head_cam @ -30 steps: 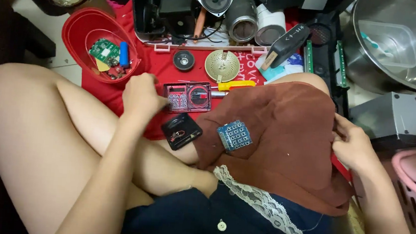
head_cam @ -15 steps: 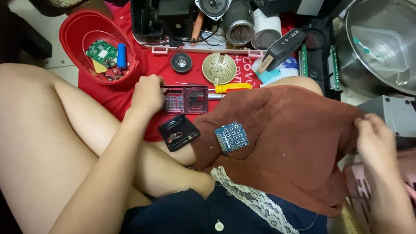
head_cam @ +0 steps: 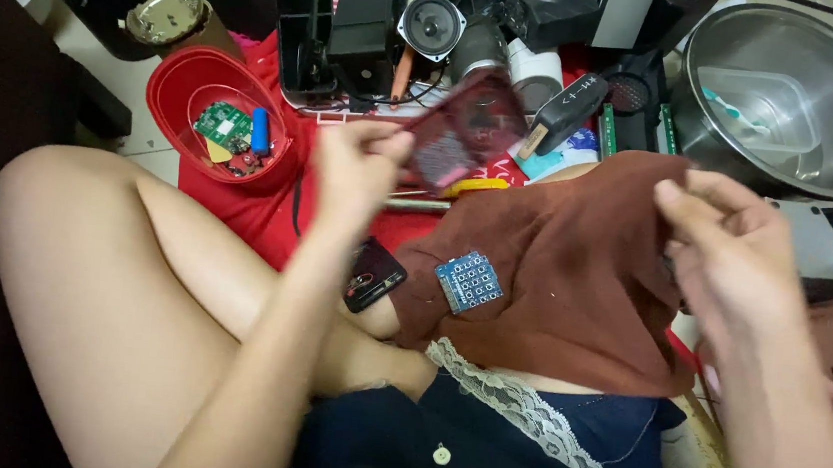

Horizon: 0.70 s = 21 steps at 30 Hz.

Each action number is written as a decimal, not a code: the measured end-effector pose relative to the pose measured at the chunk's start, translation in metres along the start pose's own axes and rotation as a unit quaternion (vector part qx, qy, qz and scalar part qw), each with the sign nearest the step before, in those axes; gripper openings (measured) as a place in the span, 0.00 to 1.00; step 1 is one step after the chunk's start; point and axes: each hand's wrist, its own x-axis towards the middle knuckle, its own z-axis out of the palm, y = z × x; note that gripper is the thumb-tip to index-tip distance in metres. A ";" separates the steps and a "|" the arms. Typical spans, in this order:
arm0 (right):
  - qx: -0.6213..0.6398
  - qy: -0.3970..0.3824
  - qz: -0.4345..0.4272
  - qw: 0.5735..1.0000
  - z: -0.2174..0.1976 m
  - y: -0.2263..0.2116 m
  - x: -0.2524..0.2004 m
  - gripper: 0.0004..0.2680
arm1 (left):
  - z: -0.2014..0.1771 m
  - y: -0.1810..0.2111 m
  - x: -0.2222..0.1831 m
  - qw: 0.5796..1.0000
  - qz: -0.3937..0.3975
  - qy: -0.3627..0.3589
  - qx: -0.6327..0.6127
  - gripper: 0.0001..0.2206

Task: The person sits on the floor and cleans a small electronic device, scrubbing its keypad with a toothbrush and wiping parts with a cloth. They then use a screwdriver to unscrew and open the device's casing and manipulate small internal components by hand.

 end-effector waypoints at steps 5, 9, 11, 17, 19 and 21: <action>-0.050 -0.080 -0.151 0.984 0.023 0.024 -0.007 0.13 | 0.065 0.029 -0.032 0.994 -0.071 -0.055 -0.070 0.07; -0.388 -0.104 -0.203 0.893 0.047 0.034 -0.021 0.17 | 0.094 0.020 -0.057 0.987 -0.097 -0.125 0.019 0.13; -0.422 -0.149 -0.271 0.852 0.048 0.041 -0.020 0.19 | 0.106 -0.012 -0.061 0.982 -0.139 -0.125 -0.012 0.13; -0.497 -0.183 -0.321 0.785 0.039 0.065 -0.008 0.13 | 0.109 -0.032 -0.079 0.930 -0.284 -0.105 -0.207 0.16; -0.490 -0.174 -0.327 0.789 0.038 0.069 -0.005 0.12 | 0.112 -0.037 -0.081 0.922 -0.293 -0.095 -0.233 0.17; -0.449 -0.139 -0.350 0.810 0.038 0.072 -0.006 0.09 | 0.114 -0.039 -0.083 0.931 -0.267 -0.089 -0.231 0.15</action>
